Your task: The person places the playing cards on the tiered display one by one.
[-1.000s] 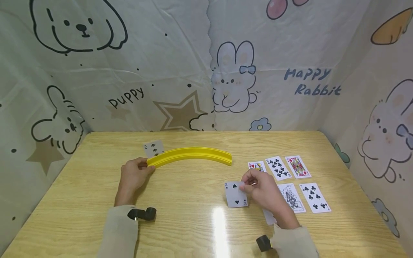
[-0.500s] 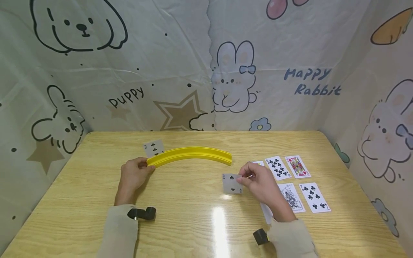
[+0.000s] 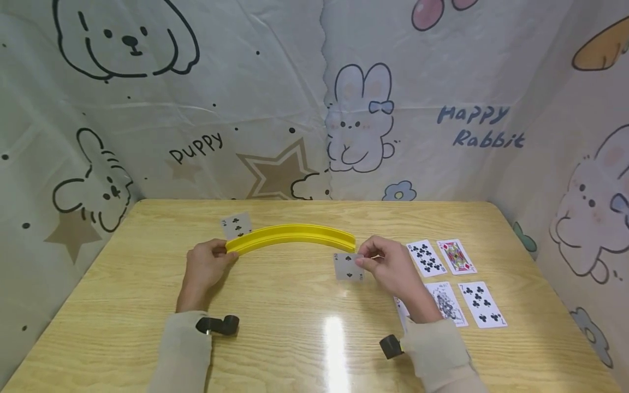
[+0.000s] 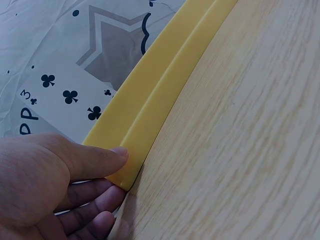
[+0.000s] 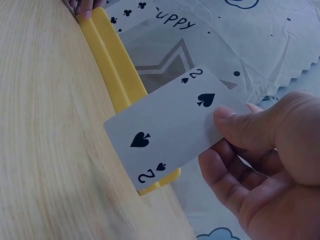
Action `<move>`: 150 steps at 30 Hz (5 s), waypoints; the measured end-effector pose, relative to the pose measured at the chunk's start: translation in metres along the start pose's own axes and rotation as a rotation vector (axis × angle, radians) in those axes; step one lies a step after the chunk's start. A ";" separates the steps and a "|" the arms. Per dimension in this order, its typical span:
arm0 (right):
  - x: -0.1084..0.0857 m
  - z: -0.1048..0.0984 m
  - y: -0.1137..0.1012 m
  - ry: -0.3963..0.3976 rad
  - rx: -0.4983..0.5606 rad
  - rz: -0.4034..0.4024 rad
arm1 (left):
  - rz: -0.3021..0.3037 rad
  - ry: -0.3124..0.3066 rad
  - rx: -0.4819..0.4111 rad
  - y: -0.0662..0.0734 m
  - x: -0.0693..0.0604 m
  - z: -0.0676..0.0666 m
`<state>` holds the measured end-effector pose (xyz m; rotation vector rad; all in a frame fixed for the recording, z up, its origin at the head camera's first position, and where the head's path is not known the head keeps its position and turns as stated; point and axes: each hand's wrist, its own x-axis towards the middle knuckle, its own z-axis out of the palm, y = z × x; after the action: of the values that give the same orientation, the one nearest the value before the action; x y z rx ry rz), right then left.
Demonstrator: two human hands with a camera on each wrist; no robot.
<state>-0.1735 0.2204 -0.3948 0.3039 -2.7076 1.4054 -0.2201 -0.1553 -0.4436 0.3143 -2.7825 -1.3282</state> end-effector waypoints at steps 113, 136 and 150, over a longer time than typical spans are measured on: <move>0.124 0.126 -0.059 -0.198 0.282 -0.170 | 0.065 0.039 -0.015 -0.006 0.001 0.001; 0.129 0.150 -0.071 -0.260 0.330 -0.206 | 0.064 0.028 -0.028 -0.003 0.001 0.002; 0.133 0.158 -0.072 -0.314 0.330 -0.267 | 0.064 0.038 -0.012 -0.004 0.001 0.001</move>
<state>-0.2850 0.0322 -0.4072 0.9430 -2.5098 1.8432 -0.2203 -0.1576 -0.4472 0.2455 -2.7278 -1.3101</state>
